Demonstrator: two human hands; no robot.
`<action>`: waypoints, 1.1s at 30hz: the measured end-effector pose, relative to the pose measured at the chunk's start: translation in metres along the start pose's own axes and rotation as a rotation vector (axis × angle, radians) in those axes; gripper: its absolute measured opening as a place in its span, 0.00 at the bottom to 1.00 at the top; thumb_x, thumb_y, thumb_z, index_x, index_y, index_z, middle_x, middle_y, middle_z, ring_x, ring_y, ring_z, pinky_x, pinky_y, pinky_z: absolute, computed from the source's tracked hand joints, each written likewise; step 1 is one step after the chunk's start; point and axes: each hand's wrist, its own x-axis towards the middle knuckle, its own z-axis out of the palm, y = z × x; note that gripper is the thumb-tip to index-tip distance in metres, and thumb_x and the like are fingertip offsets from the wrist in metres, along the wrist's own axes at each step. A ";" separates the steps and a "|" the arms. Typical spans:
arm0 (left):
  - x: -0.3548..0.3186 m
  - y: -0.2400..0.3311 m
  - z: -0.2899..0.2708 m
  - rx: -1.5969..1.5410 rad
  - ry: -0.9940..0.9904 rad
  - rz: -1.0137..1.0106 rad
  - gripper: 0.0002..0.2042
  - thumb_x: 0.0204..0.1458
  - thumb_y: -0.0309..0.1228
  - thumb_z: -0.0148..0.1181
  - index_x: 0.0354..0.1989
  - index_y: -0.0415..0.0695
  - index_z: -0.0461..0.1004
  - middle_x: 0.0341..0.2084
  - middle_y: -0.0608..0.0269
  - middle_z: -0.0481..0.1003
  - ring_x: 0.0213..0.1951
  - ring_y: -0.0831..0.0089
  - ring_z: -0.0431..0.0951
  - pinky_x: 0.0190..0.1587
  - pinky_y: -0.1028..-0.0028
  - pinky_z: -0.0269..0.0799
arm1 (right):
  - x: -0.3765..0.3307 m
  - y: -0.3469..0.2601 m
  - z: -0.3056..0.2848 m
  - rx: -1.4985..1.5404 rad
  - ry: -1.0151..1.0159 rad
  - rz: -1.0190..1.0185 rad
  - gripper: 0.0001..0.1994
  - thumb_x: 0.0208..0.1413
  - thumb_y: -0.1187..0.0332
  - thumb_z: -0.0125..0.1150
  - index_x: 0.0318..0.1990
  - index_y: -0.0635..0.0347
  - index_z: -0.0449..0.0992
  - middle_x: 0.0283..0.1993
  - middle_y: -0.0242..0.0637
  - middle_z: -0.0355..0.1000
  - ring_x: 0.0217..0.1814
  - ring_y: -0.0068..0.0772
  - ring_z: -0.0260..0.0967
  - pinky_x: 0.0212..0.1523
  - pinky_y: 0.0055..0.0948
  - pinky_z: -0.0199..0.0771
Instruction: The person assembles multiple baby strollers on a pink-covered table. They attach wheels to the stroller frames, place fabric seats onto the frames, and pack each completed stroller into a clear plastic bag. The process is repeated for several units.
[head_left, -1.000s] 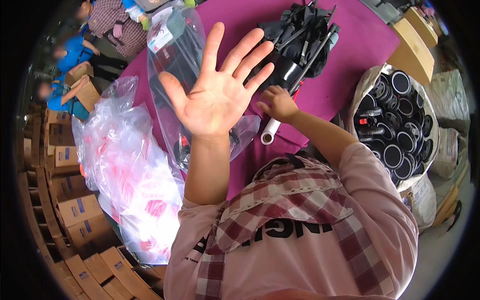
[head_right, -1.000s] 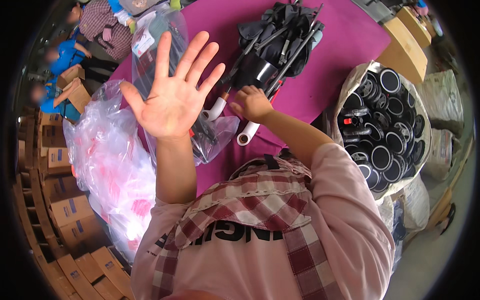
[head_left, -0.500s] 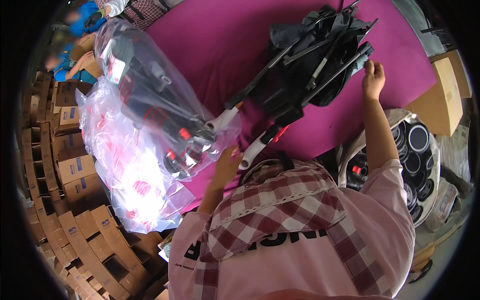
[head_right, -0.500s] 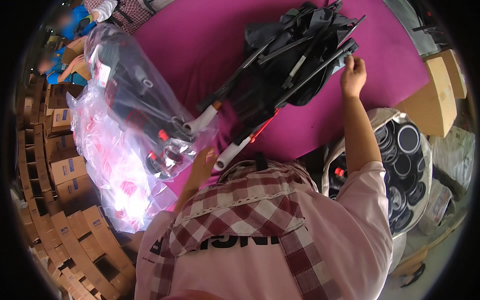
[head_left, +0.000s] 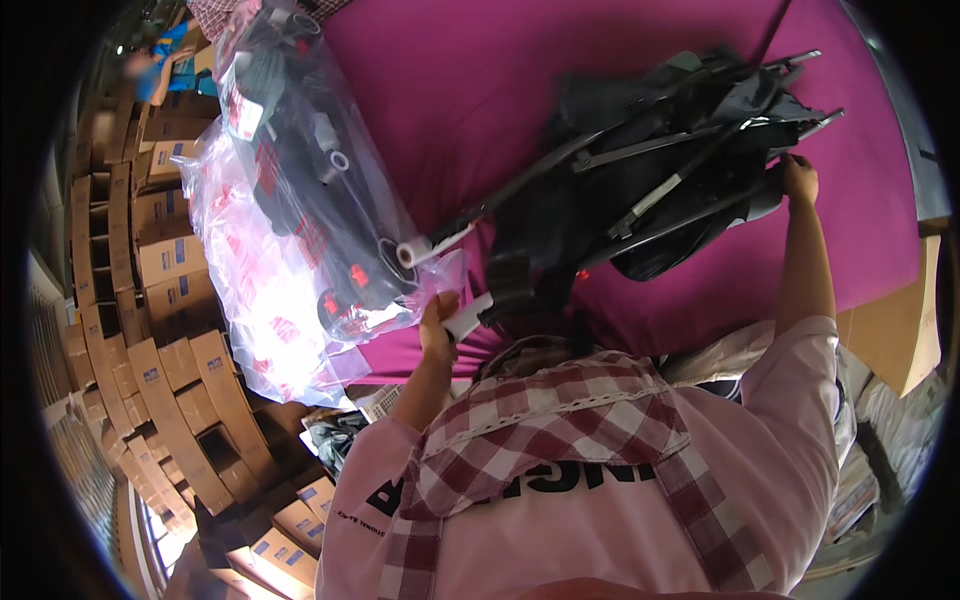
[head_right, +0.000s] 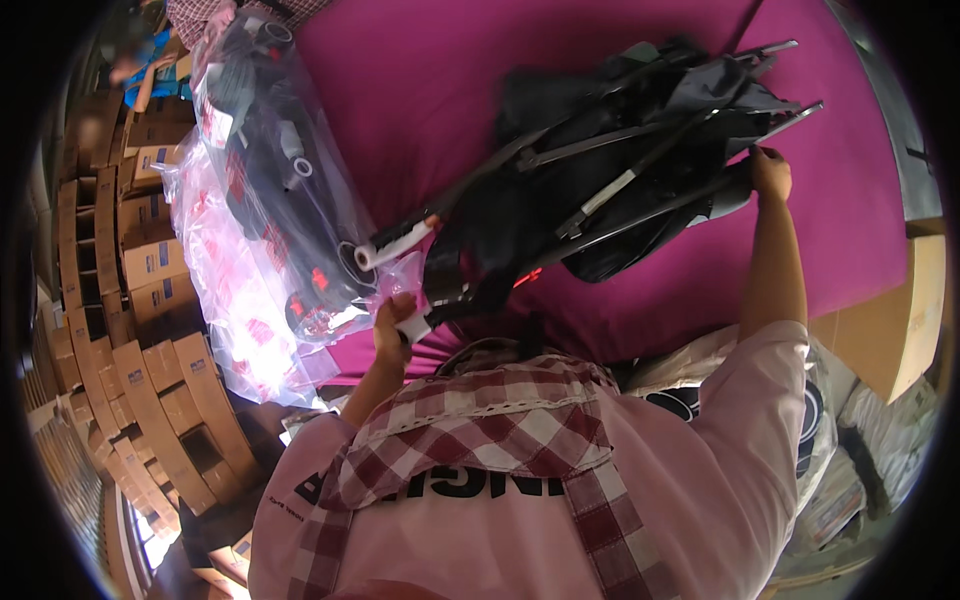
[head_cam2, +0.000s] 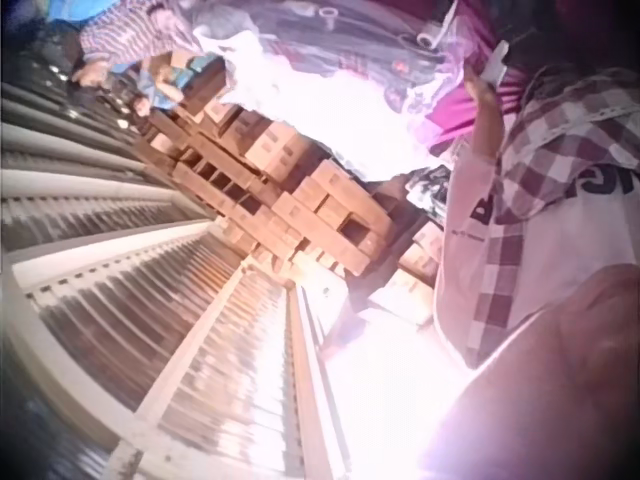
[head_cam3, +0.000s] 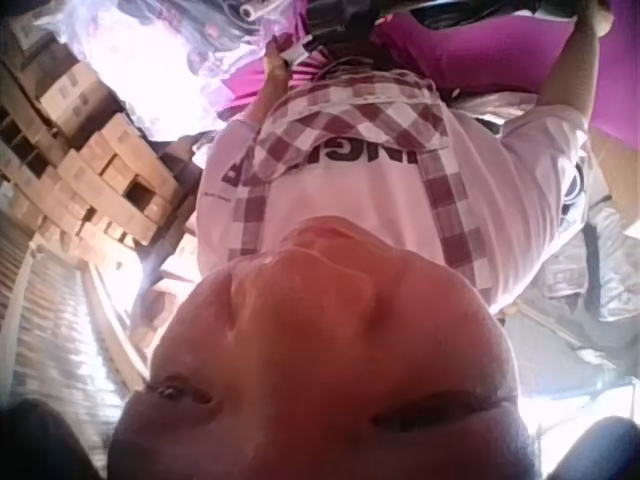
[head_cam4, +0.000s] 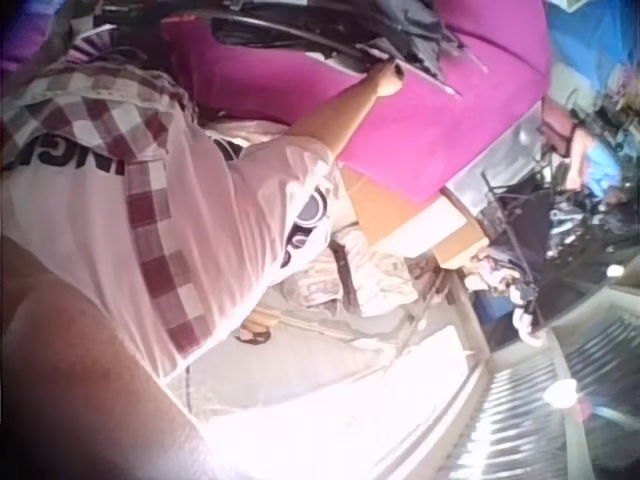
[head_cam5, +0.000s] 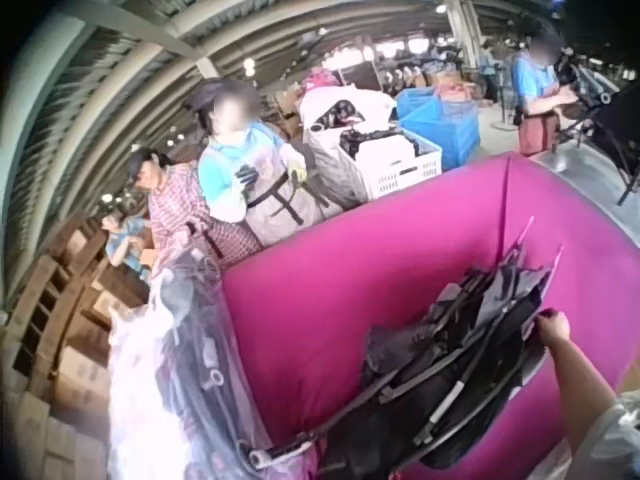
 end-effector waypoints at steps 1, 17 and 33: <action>0.013 0.006 0.008 -0.062 -0.020 0.032 0.24 0.63 0.47 0.49 0.54 0.38 0.75 0.50 0.53 0.77 0.52 0.62 0.74 0.58 0.60 0.68 | 0.011 0.007 0.001 -0.045 -0.043 0.009 0.29 0.54 0.40 0.56 0.51 0.53 0.82 0.53 0.47 0.78 0.58 0.49 0.74 0.59 0.43 0.71; 0.128 0.022 -0.009 0.283 0.019 0.352 0.27 0.63 0.42 0.55 0.67 0.44 0.61 0.57 0.60 0.69 0.58 0.68 0.69 0.58 0.69 0.64 | -0.238 0.020 0.019 0.593 -0.512 0.301 0.31 0.57 0.37 0.58 0.53 0.57 0.73 0.33 0.37 0.80 0.22 0.31 0.78 0.22 0.26 0.76; 0.071 0.003 -0.058 0.263 -0.331 0.310 0.18 0.61 0.30 0.56 0.60 0.44 0.68 0.44 0.57 0.80 0.44 0.71 0.80 0.44 0.72 0.73 | -0.417 -0.180 0.107 0.435 -1.046 -0.302 0.27 0.59 0.47 0.64 0.48 0.69 0.74 0.42 0.49 0.79 0.41 0.39 0.80 0.44 0.33 0.79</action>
